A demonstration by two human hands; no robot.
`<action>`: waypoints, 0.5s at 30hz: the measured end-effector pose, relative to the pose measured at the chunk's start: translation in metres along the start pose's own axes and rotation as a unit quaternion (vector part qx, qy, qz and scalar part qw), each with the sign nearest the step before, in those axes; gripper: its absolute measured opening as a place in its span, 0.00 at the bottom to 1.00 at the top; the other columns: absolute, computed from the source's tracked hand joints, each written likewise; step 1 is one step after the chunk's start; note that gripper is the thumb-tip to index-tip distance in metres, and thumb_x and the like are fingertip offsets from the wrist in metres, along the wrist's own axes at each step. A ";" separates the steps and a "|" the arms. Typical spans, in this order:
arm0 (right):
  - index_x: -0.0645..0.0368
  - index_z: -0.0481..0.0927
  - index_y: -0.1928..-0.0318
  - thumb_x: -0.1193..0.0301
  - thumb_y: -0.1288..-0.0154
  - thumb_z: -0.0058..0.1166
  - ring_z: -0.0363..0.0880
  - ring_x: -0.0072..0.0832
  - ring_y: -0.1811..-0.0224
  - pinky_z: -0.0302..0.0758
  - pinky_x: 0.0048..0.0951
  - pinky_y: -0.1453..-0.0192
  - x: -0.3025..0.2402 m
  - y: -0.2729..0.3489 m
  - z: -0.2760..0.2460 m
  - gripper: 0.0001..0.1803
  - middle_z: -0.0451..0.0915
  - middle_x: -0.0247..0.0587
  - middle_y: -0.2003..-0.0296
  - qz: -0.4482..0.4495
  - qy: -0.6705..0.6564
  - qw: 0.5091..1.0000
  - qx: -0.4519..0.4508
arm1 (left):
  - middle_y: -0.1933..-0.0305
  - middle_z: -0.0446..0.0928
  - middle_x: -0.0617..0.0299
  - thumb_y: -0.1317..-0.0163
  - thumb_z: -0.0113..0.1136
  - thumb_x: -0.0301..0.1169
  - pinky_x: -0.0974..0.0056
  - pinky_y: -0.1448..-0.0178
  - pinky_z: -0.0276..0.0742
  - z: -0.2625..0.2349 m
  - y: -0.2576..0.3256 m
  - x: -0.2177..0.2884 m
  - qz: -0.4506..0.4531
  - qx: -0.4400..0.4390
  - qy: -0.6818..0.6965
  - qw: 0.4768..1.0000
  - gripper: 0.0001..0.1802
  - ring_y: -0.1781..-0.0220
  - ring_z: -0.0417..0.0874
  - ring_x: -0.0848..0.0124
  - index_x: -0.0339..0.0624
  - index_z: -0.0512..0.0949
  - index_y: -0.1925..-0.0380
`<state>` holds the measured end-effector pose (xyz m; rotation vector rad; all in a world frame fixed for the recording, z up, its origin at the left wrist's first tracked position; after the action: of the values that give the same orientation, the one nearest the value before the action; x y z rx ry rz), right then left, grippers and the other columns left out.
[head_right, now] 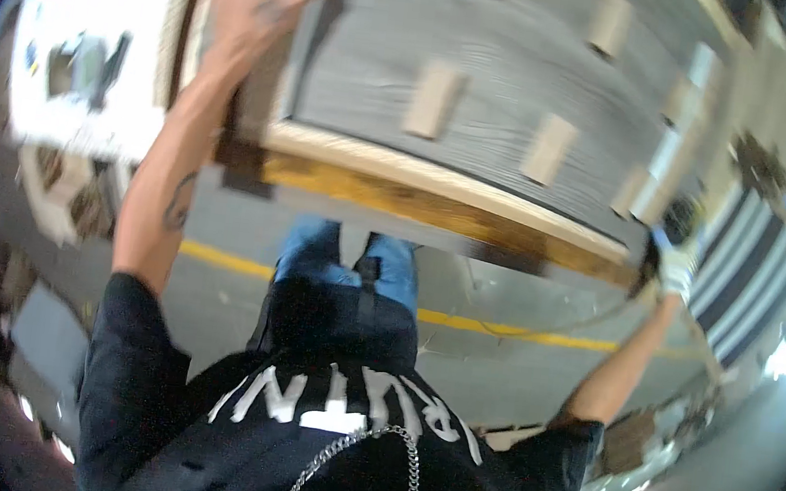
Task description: Assembling a wooden furniture frame by positioning slats and securing them with a pneumatic nailer.
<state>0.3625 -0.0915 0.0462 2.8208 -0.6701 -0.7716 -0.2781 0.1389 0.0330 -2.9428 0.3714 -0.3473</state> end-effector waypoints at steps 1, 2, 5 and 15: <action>0.61 0.61 0.29 0.76 0.49 0.71 0.73 0.35 0.38 0.68 0.34 0.31 0.054 0.005 -0.009 0.47 0.73 0.44 0.38 0.105 0.033 0.993 -0.035 | 0.62 0.77 0.42 0.48 0.63 0.52 0.47 0.48 0.66 -0.012 -0.013 0.015 -0.064 -0.050 0.105 0.991 0.43 0.56 0.69 0.51 0.33 0.70 0.37; 0.62 0.56 0.27 0.77 0.51 0.72 0.73 0.37 0.37 0.67 0.34 0.30 0.075 0.003 -0.020 0.52 0.72 0.47 0.37 0.104 0.050 0.993 0.006 | 0.67 0.76 0.38 0.48 0.63 0.54 0.47 0.51 0.67 -0.015 -0.015 0.019 -0.072 -0.060 0.086 0.992 0.44 0.59 0.69 0.51 0.33 0.72 0.38; 0.65 0.54 0.26 0.77 0.51 0.69 0.71 0.38 0.36 0.65 0.33 0.29 0.115 -0.017 -0.029 0.53 0.70 0.49 0.36 0.104 0.103 0.989 0.008 | 0.62 0.76 0.33 0.50 0.62 0.55 0.41 0.48 0.67 -0.015 -0.004 0.009 -0.057 0.053 0.098 0.992 0.42 0.55 0.73 0.41 0.43 0.70 0.38; 0.64 0.79 0.44 0.69 0.39 0.67 0.79 0.27 0.60 0.78 0.29 0.54 -0.152 0.063 -0.046 0.24 0.82 0.37 0.58 0.016 -0.014 0.998 -0.065 | 0.48 0.68 0.25 0.45 0.61 0.53 0.41 0.38 0.63 -0.018 0.001 -0.006 -0.040 0.072 0.186 0.979 0.42 0.44 0.68 0.39 0.35 0.69 0.36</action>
<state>0.2452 -0.0773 0.1696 2.6819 -0.6425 -0.8203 -0.2886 0.1374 0.0485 -2.7476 0.2568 -0.9028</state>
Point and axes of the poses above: each hand's wrist, its own y-axis away from the middle knuckle, its own z-axis out of the palm, x = y × z, the point moved 10 cm from there along -y, towards the middle knuckle
